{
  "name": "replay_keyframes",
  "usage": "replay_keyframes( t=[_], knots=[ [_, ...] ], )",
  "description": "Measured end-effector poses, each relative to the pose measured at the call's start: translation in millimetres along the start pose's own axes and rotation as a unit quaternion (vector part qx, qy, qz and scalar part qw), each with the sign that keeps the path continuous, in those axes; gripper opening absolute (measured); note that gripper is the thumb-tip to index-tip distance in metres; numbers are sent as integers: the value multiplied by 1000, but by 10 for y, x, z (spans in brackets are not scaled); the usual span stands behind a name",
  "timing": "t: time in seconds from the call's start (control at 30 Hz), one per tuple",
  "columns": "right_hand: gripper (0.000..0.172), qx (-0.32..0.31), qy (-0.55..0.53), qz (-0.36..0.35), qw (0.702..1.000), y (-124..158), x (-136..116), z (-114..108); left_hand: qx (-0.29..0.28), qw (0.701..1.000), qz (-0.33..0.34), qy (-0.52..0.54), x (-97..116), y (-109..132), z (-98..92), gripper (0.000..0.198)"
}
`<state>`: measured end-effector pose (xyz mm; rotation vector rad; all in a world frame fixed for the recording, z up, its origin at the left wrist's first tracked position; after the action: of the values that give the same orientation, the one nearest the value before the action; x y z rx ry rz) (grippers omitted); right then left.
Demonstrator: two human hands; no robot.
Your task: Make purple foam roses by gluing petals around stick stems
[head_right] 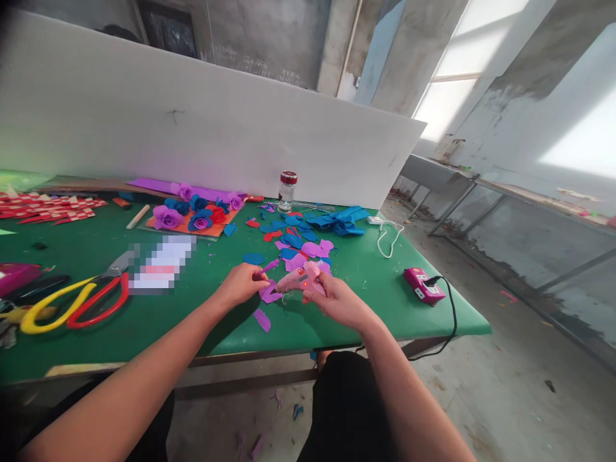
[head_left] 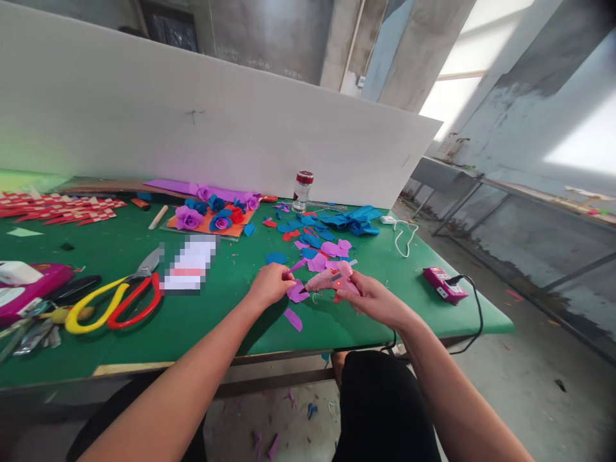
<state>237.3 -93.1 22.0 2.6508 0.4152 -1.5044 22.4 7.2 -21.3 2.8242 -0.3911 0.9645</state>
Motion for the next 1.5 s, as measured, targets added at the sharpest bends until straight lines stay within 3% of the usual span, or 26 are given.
replay_keyframes(
  t=[0.13,0.3,0.43,0.57,0.7,0.9,1.0,1.1,1.13,1.2,1.27,1.3,1.4,1.5],
  knots=[
    [44,-7,-118,23,993,26,46,-54,-5,1000,-2,11,-12,-14,-10,13],
    [42,28,-204,46,977,67,166,-137,3,1000,1,15,-28,-24,-22,12],
    [38,135,-280,15,950,74,264,-360,18,1000,-7,-1,-43,-9,-45,10],
    [46,254,-278,-11,926,32,264,-711,59,998,-20,12,-38,-66,-193,16],
    [49,324,-252,1,912,-12,258,-932,61,997,2,39,103,-348,-374,16],
    [49,326,-279,-12,903,15,361,-903,114,992,-20,56,417,-1079,-405,12],
    [46,356,-292,-10,887,31,422,-935,142,989,-36,21,556,-1322,-352,19],
    [44,402,-309,-15,862,27,478,-1029,161,987,2,-23,759,-1277,-233,19],
    [45,422,-318,-18,849,27,499,-1063,142,987,56,-53,851,-1198,-155,15],
    [46,463,-330,-21,822,34,540,-1118,45,980,168,-96,1020,-985,62,15],
    [46,496,-333,-23,802,48,574,-1145,-48,950,259,-167,1139,-758,295,16],
    [46,504,-334,-24,796,55,585,-1148,-67,933,285,-210,1173,-667,394,16],
    [46,501,-342,-22,795,67,597,-1123,-59,905,287,-307,1195,-520,590,16],
    [45,489,-352,-19,798,74,593,-1090,-44,900,293,-319,1166,-473,676,19]
  ],
)
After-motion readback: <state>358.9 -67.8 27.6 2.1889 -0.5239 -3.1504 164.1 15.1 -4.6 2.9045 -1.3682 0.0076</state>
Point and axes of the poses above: each hand's wrist, its own y-axis away from the middle knuckle, its own z-axis out of the palm, x = y × z, the point moved 2 cm from there along -y, towards the middle knuckle, and after that the axes turned 6 degrees about -z, right-handed, at the moved point
